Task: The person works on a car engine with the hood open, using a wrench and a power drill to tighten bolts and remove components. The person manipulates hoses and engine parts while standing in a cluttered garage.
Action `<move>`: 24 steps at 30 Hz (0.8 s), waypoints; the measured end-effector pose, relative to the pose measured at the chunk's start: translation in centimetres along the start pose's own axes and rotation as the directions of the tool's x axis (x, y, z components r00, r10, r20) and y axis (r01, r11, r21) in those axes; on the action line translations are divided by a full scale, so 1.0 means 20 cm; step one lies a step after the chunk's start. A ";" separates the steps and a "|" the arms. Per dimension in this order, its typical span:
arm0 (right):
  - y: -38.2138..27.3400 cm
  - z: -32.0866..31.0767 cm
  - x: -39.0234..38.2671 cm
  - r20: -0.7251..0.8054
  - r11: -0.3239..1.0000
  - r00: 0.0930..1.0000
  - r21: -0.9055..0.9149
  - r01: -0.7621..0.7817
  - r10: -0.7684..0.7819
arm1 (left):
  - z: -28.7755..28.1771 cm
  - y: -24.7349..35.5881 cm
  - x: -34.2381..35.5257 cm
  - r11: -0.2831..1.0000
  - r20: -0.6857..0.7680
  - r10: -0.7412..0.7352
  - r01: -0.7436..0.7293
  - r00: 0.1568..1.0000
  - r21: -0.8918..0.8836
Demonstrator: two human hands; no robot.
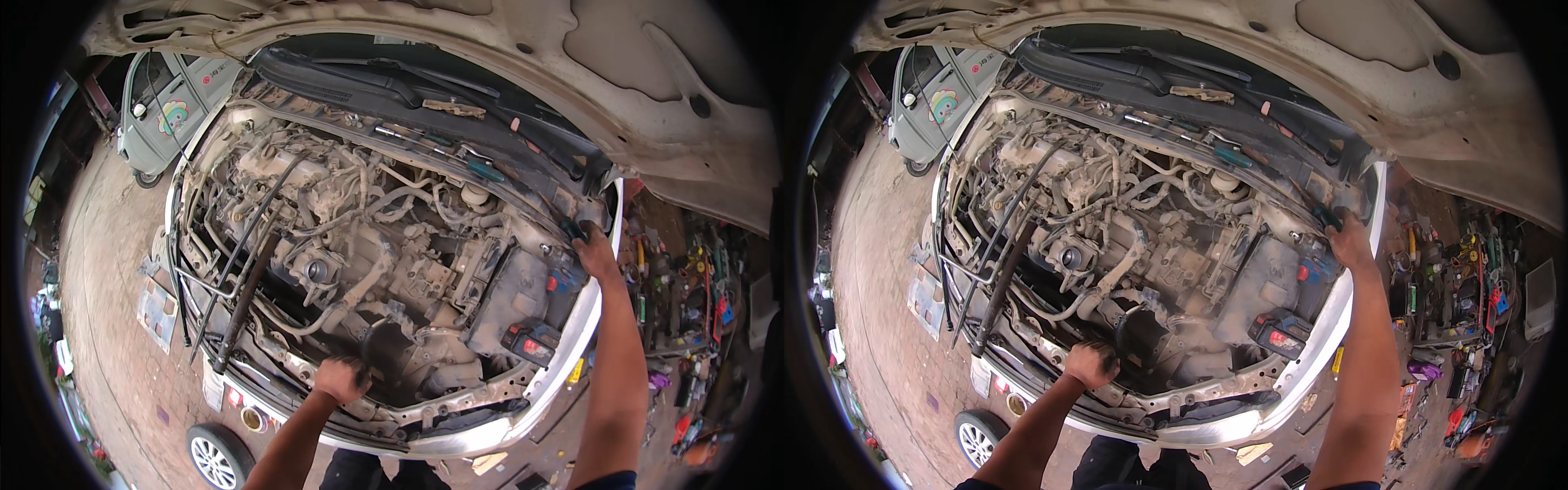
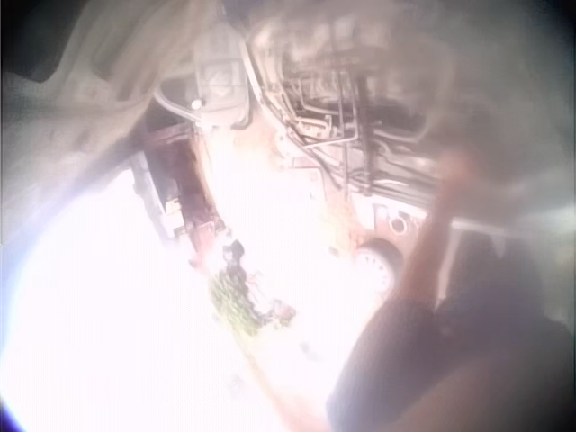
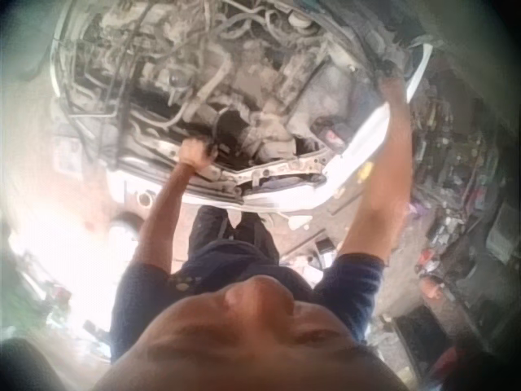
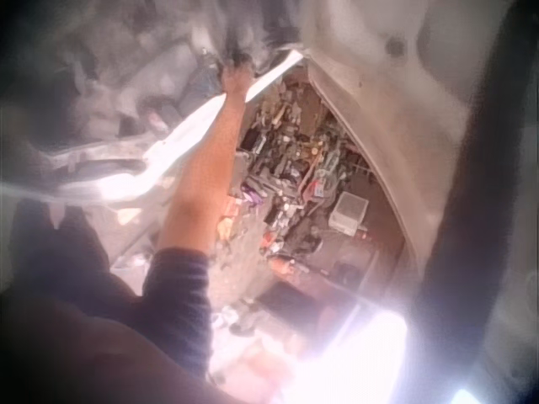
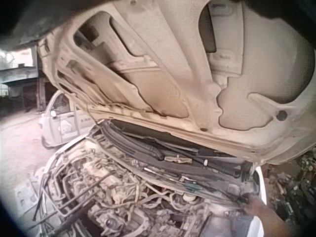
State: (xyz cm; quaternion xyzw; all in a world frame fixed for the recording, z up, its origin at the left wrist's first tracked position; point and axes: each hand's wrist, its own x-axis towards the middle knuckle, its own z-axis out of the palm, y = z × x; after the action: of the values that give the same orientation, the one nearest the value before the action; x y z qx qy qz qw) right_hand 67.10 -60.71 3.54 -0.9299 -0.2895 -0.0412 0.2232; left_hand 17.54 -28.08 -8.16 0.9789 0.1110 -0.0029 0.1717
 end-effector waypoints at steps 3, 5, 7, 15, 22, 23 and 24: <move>-0.10 -0.02 0.10 0.198 0.994 0.979 -0.105 -0.027 0.048 | -0.02 -0.01 -0.03 1.000 0.013 -0.031 0.031 0.999 -0.006; -0.16 -0.04 0.14 0.288 0.985 0.952 -0.163 -0.055 0.101 | -0.03 -0.01 -0.04 0.999 0.001 -0.026 0.026 1.000 -0.047; -0.19 -0.02 0.14 0.184 0.976 0.982 -0.219 -0.012 0.053 | -0.03 -0.03 -0.06 0.997 0.026 -0.055 0.056 0.998 -0.047; -0.28 0.01 0.22 -0.147 0.981 0.989 0.189 0.042 -0.014 | -0.01 -0.03 -0.01 0.997 0.054 -0.027 0.030 0.998 -0.068; -0.73 0.00 -0.34 0.045 0.770 0.999 0.636 -0.049 0.026 | -0.06 -0.01 -0.02 0.992 0.132 -0.054 0.069 0.990 -0.110; -0.78 0.01 -0.51 0.067 0.716 0.995 0.691 -0.104 0.080 | -0.05 -0.01 -0.01 0.994 0.148 -0.049 0.063 0.988 -0.093; -0.92 0.05 -0.66 0.164 0.562 0.980 0.804 -0.197 0.109 | -0.01 -0.05 -0.08 0.993 0.202 -0.084 0.100 0.976 -0.069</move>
State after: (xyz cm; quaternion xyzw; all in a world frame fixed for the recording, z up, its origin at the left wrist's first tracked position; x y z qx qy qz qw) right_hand 45.82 -53.72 7.07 -0.7449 -0.2046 0.1606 0.6144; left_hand 15.72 -27.44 -8.27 0.9599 0.1383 -0.1043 0.2202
